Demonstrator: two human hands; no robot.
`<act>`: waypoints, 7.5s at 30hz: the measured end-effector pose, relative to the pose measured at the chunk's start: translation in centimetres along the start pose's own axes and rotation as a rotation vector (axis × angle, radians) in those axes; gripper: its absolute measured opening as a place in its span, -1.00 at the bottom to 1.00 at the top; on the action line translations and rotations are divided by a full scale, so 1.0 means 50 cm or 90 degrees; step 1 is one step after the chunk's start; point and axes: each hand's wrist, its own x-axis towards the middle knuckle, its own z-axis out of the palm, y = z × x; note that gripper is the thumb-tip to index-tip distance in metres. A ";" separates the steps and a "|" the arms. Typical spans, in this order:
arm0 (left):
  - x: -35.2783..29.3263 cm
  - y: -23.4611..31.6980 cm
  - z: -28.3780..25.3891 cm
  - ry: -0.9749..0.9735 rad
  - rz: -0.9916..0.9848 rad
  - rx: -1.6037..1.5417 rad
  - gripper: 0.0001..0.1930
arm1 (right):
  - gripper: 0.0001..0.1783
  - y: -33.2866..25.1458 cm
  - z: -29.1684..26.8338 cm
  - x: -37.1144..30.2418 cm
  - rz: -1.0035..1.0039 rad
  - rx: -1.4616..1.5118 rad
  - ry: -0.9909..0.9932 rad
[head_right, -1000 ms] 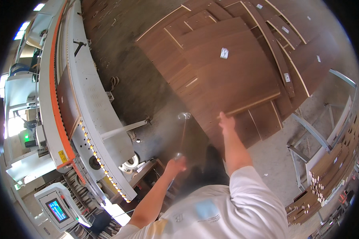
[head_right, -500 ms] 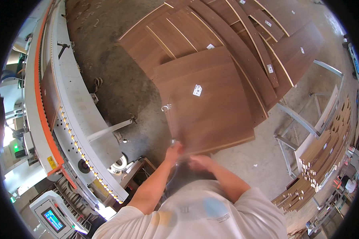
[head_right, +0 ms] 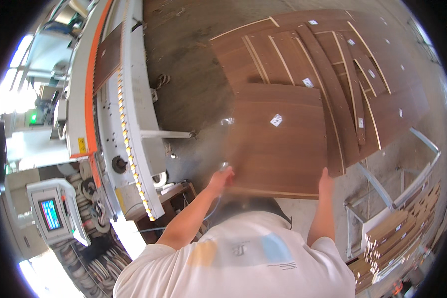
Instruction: The person moves various wood panels between stacks and a work surface, then uses a compressed air nozzle to clean dust from the edges and surfaces of each panel.
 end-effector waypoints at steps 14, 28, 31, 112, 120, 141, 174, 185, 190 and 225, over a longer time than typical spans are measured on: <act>-0.386 -0.071 -0.262 0.223 -0.054 0.083 -0.49 | -0.31 -0.032 0.196 -0.302 -0.100 0.405 -0.141; -0.692 -0.486 -0.517 0.466 -0.021 -0.284 -0.57 | -0.37 -0.267 0.486 -0.700 -0.374 0.125 -0.201; -0.737 -0.506 -0.574 0.579 -0.021 -0.114 -0.56 | -0.35 -0.293 0.558 -0.765 -0.320 0.166 -0.296; -0.779 -0.627 -0.668 0.443 0.077 -0.558 -0.60 | -0.15 -0.343 0.585 -1.085 -0.301 -0.056 -0.680; -0.948 -0.834 -0.574 0.087 -0.070 0.076 -0.61 | -0.30 -0.308 0.613 -1.078 -0.356 -0.016 -0.621; -0.908 -0.760 -0.426 0.559 -0.003 -0.602 -0.75 | -0.33 -0.420 0.692 -1.076 -0.852 -0.398 -0.500; -0.896 -0.507 -0.421 0.436 -0.111 0.113 -0.63 | -0.59 -0.663 0.792 -1.009 -0.381 0.168 -0.707; -0.814 -0.525 -0.483 0.180 0.002 0.452 -0.31 | -0.54 -0.321 0.462 -0.682 -0.293 0.410 -0.448; -0.761 -0.469 -0.494 0.048 0.083 0.624 -0.41 | -0.62 -0.104 0.326 -0.549 -0.233 0.484 -0.336; -0.347 0.048 0.119 -0.005 -0.051 0.823 -0.51 | -0.36 0.405 0.190 0.340 0.092 0.687 0.016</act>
